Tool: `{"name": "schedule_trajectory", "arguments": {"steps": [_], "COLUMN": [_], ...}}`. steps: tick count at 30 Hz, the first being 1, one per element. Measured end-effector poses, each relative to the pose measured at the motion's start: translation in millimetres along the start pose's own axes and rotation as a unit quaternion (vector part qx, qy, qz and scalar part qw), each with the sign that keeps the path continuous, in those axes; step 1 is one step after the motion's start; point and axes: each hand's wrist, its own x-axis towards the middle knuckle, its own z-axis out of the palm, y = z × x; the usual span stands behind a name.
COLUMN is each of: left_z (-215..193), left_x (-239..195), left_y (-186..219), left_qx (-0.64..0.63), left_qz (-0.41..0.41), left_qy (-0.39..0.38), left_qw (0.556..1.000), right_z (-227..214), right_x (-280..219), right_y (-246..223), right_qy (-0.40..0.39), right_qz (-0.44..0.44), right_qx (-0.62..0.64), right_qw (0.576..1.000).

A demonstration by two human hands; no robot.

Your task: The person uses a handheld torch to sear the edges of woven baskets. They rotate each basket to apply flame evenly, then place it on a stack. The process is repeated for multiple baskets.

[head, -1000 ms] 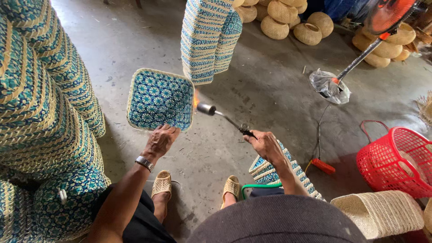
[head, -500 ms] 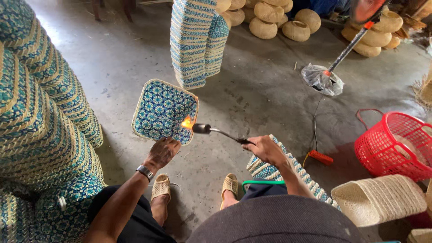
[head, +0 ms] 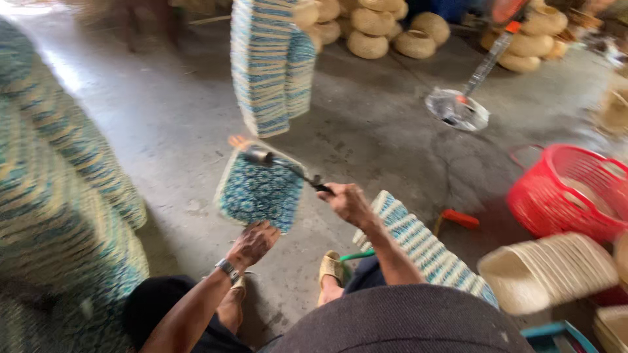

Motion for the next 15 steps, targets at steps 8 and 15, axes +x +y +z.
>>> {"name": "schedule_trajectory", "arguments": {"steps": [8, 15], "left_z": [3.9, 36.4], "left_x": [24.1, 65.7], "left_y": [63.5, 138.0], "left_qx": [-0.113, -0.076], "left_qz": [-0.196, -0.126], "left_qy": [0.127, 0.184], "left_qw": [0.966, 0.972], "right_z": [69.1, 84.0], "right_x": [-41.5, -94.7], "right_y": [47.8, 30.4], "right_qy": [0.188, 0.225], "right_qz": [0.187, 0.206], "right_qx": [0.096, 0.146], "right_qw": [0.959, 0.941]}}
